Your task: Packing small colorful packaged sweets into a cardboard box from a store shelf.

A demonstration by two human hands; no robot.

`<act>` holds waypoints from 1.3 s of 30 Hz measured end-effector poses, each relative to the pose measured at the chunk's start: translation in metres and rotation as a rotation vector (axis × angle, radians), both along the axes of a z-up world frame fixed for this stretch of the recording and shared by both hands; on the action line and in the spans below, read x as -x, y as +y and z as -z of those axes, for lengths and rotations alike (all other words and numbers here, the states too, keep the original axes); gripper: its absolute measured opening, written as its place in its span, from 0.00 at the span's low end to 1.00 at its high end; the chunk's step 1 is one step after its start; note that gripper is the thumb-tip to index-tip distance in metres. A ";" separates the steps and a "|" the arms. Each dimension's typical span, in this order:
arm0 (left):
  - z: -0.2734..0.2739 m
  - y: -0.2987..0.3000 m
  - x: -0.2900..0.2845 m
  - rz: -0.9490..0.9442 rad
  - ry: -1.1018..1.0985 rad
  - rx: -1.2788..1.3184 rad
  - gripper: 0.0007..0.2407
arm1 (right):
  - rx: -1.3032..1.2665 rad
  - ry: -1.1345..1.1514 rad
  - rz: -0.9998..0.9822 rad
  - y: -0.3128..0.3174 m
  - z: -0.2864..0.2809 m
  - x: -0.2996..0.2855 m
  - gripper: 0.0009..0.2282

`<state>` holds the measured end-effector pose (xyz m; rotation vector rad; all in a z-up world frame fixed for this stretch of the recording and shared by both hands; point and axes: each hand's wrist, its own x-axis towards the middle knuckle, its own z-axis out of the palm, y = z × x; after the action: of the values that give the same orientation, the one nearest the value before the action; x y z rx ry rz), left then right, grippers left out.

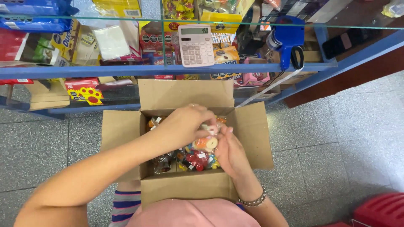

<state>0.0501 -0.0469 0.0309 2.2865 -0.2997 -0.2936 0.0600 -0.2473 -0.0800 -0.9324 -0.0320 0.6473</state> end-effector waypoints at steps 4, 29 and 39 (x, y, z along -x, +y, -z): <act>0.013 0.000 -0.010 -0.073 -0.170 0.141 0.19 | 0.033 -0.054 -0.090 -0.014 0.023 -0.005 0.25; 0.015 -0.004 -0.009 -0.047 -0.174 -0.025 0.12 | -0.001 0.063 -0.040 -0.007 -0.005 0.004 0.34; 0.138 0.007 0.011 -0.033 -0.145 -0.511 0.14 | 0.046 0.055 0.143 -0.057 0.032 -0.020 0.27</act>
<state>0.0395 -0.0396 -0.1067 2.8219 -0.2837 -0.2037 0.0796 -0.3047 -0.1118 -0.9513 0.0981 0.5421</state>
